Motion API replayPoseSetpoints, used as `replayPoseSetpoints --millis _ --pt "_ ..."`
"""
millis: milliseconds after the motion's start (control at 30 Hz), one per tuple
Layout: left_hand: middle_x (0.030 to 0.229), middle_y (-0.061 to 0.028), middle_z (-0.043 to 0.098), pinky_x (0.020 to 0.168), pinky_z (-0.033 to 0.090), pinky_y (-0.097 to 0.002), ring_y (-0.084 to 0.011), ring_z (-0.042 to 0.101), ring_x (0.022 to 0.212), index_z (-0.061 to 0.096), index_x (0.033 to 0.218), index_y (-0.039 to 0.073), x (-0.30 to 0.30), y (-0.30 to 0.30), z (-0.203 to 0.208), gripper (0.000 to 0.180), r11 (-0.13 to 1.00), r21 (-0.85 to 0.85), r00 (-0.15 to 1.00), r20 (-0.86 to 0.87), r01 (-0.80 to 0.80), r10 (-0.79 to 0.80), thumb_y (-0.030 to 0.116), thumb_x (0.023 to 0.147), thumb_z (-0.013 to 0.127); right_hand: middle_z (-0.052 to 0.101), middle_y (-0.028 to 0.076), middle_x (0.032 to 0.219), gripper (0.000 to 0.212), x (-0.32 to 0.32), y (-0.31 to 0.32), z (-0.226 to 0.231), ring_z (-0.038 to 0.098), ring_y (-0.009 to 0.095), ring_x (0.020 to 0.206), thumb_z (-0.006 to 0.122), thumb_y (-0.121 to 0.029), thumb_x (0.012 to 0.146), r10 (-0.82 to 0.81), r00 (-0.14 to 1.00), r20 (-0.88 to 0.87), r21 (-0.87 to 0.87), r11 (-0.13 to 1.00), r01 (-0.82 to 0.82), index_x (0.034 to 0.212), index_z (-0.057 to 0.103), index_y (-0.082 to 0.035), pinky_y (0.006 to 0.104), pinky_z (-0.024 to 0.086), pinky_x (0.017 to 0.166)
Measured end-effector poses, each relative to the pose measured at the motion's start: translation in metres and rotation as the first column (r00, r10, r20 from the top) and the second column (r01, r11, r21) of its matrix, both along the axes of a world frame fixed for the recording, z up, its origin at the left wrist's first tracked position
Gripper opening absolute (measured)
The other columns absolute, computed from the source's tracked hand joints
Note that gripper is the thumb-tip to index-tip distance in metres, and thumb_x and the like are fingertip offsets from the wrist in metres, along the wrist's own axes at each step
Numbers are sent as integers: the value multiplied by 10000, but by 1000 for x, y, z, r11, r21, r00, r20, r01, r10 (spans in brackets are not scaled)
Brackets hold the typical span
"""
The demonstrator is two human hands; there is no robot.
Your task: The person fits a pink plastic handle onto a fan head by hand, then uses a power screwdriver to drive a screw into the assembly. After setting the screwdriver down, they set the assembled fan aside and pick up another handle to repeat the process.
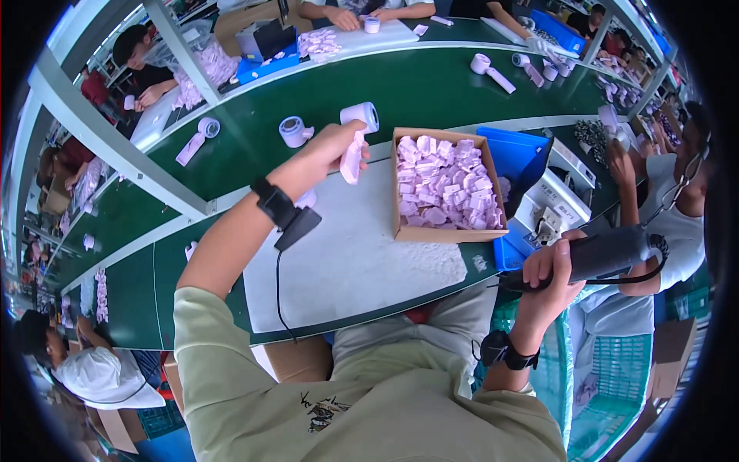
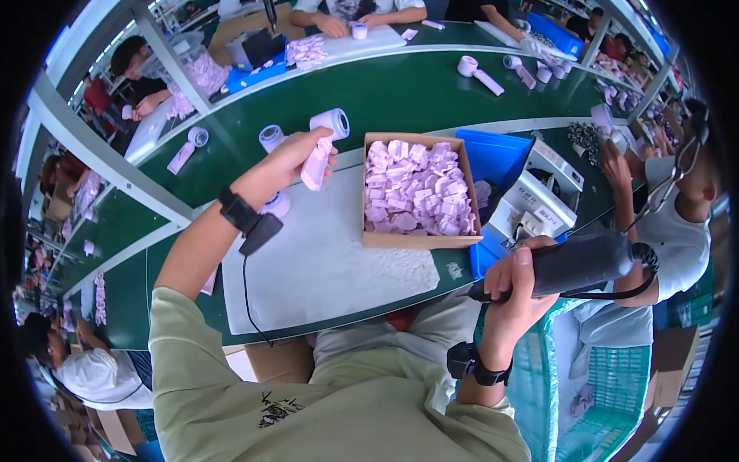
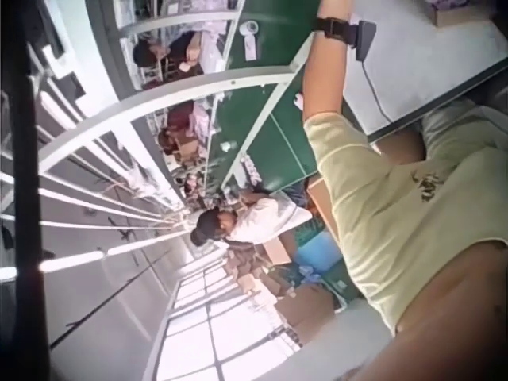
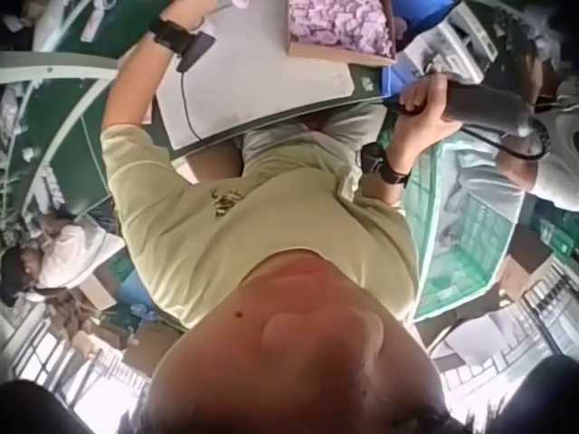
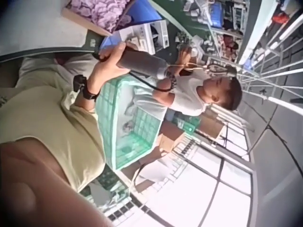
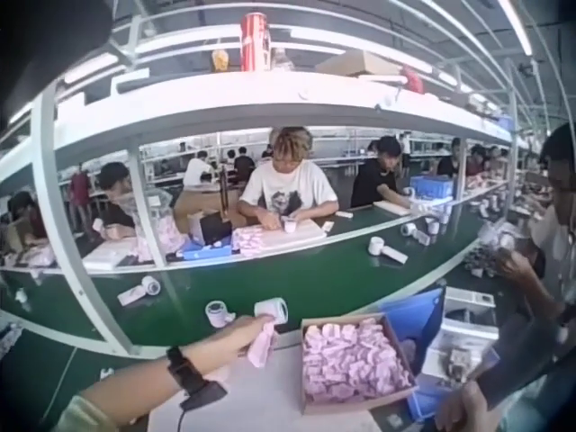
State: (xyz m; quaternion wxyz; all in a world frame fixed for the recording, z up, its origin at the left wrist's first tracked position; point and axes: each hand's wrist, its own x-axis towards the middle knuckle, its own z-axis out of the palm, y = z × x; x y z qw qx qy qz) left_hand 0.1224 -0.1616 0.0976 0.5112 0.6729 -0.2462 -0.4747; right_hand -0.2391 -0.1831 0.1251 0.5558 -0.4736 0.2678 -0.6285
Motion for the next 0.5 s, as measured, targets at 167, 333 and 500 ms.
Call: replayPoseSetpoints --millis 167,333,500 --pt "887 -168 666 748 549 -434 -278 682 801 613 1065 -7 85 -88 -63 462 992 2 895 430 -130 117 431 940 535 370 -24 566 212 -10 -7 -7 341 67 436 600 -126 924 -14 997 -78 -6 1000 14 1074 508 -8 230 271 422" --pt "1005 -240 646 952 450 -501 -314 622 1044 631 1126 14 77 -78 -56 522 975 6 139 990 -224 26 481 903 570 402 -17 580 194 -14 -20 -15 365 67 449 617 -113 916 -26 986 -162 -3 1000 25 1051 526 -7 231 287 433" --pt "1039 -269 660 906 490 -456 -297 650 1032 669 1052 -1 88 -34 -47 615 754 75 2 995 -652 -98 559 799 673 451 -10 604 222 -10 -28 -18 423 73 491 633 -123 916 -18 971 -237 -57 998 4 1075 531 -5 225 326 486"
